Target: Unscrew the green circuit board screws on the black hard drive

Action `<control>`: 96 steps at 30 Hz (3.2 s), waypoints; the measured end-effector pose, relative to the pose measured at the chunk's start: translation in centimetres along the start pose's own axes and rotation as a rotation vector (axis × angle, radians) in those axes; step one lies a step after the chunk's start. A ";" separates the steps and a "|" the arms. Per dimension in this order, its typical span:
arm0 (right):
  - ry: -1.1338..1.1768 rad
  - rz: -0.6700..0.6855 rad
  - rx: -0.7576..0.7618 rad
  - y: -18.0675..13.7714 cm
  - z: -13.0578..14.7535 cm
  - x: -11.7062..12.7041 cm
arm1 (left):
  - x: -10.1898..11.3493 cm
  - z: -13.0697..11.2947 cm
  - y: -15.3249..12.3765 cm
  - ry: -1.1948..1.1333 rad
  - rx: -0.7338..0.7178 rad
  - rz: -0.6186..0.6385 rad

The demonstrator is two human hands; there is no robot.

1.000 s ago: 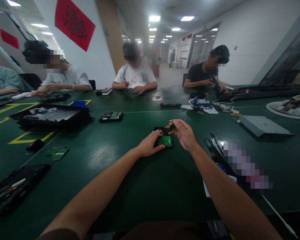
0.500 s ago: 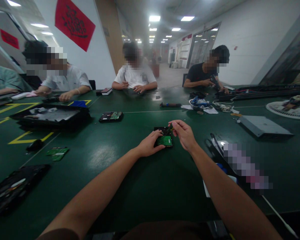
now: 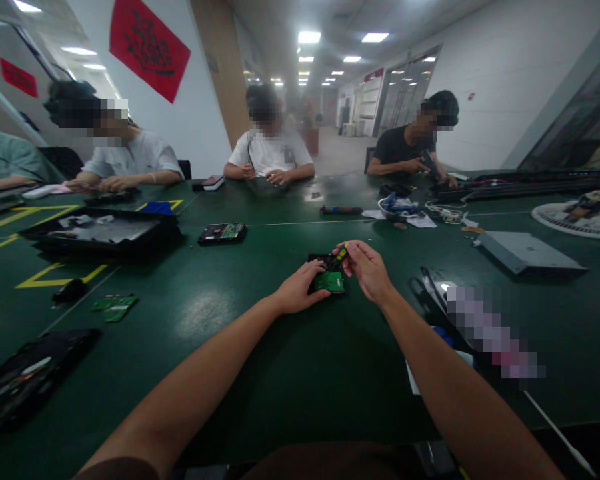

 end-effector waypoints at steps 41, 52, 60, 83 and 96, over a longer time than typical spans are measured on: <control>-0.031 0.004 -0.040 -0.2 -0.2 -0.1 | -0.2 0.1 0.0 0.007 -0.011 -0.010; 0.000 0.021 -0.036 -0.2 -0.1 -0.2 | -0.2 0.1 0.1 0.004 -0.006 -0.007; 0.017 -0.003 -0.045 -0.4 -0.1 -0.7 | 0.0 0.1 0.0 -0.028 0.020 -0.010; -0.023 0.006 -0.021 -0.3 0.0 -0.4 | -0.1 0.1 0.0 -0.015 0.009 -0.002; 0.019 -0.020 -0.024 -0.2 0.1 -0.4 | 0.0 0.1 0.0 -0.015 0.006 -0.003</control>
Point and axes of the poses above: each hand's wrist, its own y-axis towards the middle knuckle, its own x-axis out of the back of the hand, z = x × y, the point moved 6 cm from there along y, towards the middle knuckle, and after that the axes turned 12 degrees about y, right-handed, at the moved point
